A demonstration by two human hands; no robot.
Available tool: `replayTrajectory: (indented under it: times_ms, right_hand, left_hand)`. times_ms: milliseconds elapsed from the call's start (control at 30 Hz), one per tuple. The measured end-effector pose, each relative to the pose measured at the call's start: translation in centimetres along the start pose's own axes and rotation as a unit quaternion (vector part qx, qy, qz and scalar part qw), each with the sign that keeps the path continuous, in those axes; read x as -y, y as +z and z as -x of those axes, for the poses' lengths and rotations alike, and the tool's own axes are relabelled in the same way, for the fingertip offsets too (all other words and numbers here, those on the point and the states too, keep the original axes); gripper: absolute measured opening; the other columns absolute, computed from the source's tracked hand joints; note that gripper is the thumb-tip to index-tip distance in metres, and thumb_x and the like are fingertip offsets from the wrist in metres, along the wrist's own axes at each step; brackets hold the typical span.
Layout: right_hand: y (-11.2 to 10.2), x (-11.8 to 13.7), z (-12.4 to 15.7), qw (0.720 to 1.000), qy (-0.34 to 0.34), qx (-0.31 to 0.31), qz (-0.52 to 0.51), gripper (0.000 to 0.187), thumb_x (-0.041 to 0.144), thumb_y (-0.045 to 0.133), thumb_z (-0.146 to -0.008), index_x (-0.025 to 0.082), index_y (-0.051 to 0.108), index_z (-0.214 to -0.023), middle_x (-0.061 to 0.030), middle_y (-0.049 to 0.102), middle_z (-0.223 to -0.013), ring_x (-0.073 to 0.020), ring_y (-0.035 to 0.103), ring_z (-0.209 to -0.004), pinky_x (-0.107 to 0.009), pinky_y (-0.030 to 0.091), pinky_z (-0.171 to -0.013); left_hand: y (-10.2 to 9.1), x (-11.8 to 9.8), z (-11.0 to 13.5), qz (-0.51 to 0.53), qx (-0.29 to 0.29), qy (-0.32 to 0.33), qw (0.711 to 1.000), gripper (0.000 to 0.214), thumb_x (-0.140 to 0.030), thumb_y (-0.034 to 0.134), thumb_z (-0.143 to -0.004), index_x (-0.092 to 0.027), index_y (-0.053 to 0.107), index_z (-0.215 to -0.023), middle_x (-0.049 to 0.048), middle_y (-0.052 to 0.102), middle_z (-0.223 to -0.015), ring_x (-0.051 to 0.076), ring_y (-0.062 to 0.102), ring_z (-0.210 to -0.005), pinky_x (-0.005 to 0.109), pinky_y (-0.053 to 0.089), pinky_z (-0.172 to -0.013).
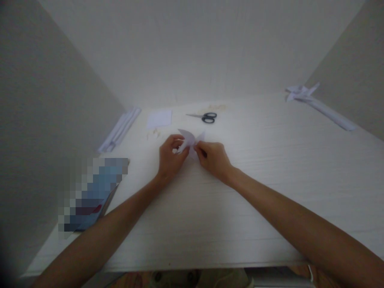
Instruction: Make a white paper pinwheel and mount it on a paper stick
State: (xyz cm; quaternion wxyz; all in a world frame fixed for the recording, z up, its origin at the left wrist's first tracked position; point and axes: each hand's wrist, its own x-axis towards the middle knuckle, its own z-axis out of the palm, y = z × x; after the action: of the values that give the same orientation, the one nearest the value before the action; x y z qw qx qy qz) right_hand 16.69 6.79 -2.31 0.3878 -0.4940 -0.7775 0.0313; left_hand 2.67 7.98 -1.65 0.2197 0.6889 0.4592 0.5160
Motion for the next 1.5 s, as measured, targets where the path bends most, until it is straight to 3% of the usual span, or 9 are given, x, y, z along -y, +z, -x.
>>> replayTrajectory:
  times_ms: [267, 500, 867, 1167, 1300, 1500]
  right_hand:
    - [0.03, 0.14, 0.01, 1.0, -0.004, 0.007, 0.007, 0.021, 0.021, 0.046, -0.077, 0.013, 0.06, -0.064, -0.0021, 0.058, -0.052, -0.0088, 0.047, -0.043, -0.02, 0.033, -0.047]
    - [-0.02, 0.1, -0.04, 1.0, 0.009, 0.004, -0.02, 0.022, 0.026, 0.049, -0.078, 0.014, 0.063, -0.067, -0.0036, 0.063, -0.056, -0.0109, 0.055, -0.047, -0.02, 0.037, -0.049]
    - [-0.08, 0.18, -0.05, 0.994, -0.013, 0.091, -0.053, 0.015, 0.021, 0.048, -0.079, 0.016, 0.063, -0.079, -0.0044, 0.068, -0.069, -0.0141, 0.062, -0.06, -0.021, 0.042, -0.057]
    - [-0.37, 0.17, -0.14, 0.998, -0.005, 0.049, -0.026, 0.029, 0.032, 0.045, -0.081, 0.014, 0.06, -0.065, -0.0039, 0.061, -0.058, -0.0116, 0.053, -0.051, -0.021, 0.036, -0.051]
    - [-0.42, 0.26, -0.32, 0.998, 0.044, 0.03, -0.038, 0.034, 0.032, 0.045, -0.081, 0.013, 0.056, -0.056, -0.0012, 0.054, -0.047, -0.009, 0.046, -0.041, -0.021, 0.032, -0.045]
    - [-0.38, 0.28, -0.19, 0.998, 0.044, 0.016, -0.033, 0.027, 0.031, 0.05, -0.077, 0.014, 0.059, -0.058, -0.0015, 0.057, -0.049, -0.0093, 0.047, -0.043, -0.021, 0.032, -0.045]
  left_hand:
    - [-0.03, -0.09, 0.04, 0.019, 0.004, -0.042, 0.999, 0.022, -0.011, 0.055, -0.063, -0.019, 0.05, -0.083, -0.0013, 0.062, -0.069, 0.011, 0.059, -0.066, 0.021, 0.047, -0.058]
    - [-0.14, -0.13, 0.02, -0.008, -0.014, -0.008, 1.0, 0.023, -0.008, 0.055, -0.061, -0.019, 0.05, -0.081, -0.0025, 0.061, -0.066, 0.01, 0.059, -0.063, 0.022, 0.045, -0.062]
    - [-0.14, -0.24, 0.06, -0.032, -0.038, -0.01, 0.999, 0.022, -0.008, 0.055, -0.062, -0.019, 0.05, -0.08, -0.003, 0.062, -0.065, 0.01, 0.059, -0.062, 0.022, 0.044, -0.059]
    - [-0.14, -0.24, 0.0, -0.035, -0.031, -0.009, 0.999, 0.023, -0.007, 0.055, -0.061, -0.02, 0.05, -0.08, -0.0028, 0.063, -0.065, 0.011, 0.059, -0.062, 0.022, 0.044, -0.059]
    - [-0.11, -0.25, 0.07, -0.04, -0.02, -0.004, 0.999, 0.023, -0.007, 0.054, -0.061, -0.02, 0.05, -0.08, -0.003, 0.063, -0.065, 0.01, 0.059, -0.06, 0.022, 0.044, -0.058]
    - [-0.08, -0.13, 0.09, -0.046, -0.022, 0.008, 0.999, 0.023, -0.007, 0.054, -0.061, -0.02, 0.049, -0.08, -0.0032, 0.062, -0.064, 0.011, 0.059, -0.061, 0.022, 0.044, -0.059]
